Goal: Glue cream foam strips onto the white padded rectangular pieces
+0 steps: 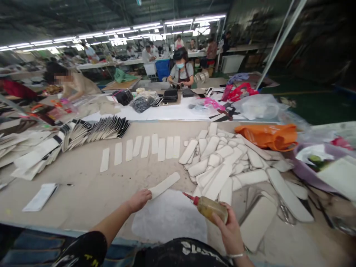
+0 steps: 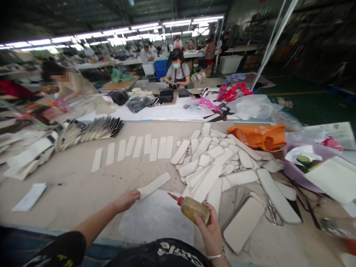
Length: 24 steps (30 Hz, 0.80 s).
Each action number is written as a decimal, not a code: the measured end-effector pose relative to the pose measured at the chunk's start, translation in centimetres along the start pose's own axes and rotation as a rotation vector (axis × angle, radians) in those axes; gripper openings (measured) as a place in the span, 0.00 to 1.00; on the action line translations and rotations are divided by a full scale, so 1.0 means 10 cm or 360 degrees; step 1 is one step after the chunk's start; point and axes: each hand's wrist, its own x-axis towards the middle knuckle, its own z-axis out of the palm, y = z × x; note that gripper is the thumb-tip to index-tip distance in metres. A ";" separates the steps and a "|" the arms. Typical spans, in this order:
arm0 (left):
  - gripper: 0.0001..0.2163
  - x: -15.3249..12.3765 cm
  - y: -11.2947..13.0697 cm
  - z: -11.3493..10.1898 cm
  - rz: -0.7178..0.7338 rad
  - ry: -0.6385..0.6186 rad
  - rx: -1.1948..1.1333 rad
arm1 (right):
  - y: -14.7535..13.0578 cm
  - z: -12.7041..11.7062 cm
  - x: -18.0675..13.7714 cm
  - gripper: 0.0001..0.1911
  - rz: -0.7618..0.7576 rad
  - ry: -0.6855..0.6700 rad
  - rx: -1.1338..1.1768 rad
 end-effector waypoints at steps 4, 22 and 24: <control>0.12 -0.21 -0.13 0.20 -0.0312 0.0155 -0.0119 | 0.01 0.50 0.13 0.26 -0.0140 -0.0222 -0.0184; 0.19 -0.45 0.05 0.81 -0.0710 0.0439 -0.0424 | 0.45 2.09 0.23 0.20 -0.1141 -0.0881 -0.0875; 0.19 -0.46 0.03 0.82 -0.0691 0.0429 -0.0415 | 0.46 2.13 0.24 0.21 -0.1175 -0.0939 -0.0891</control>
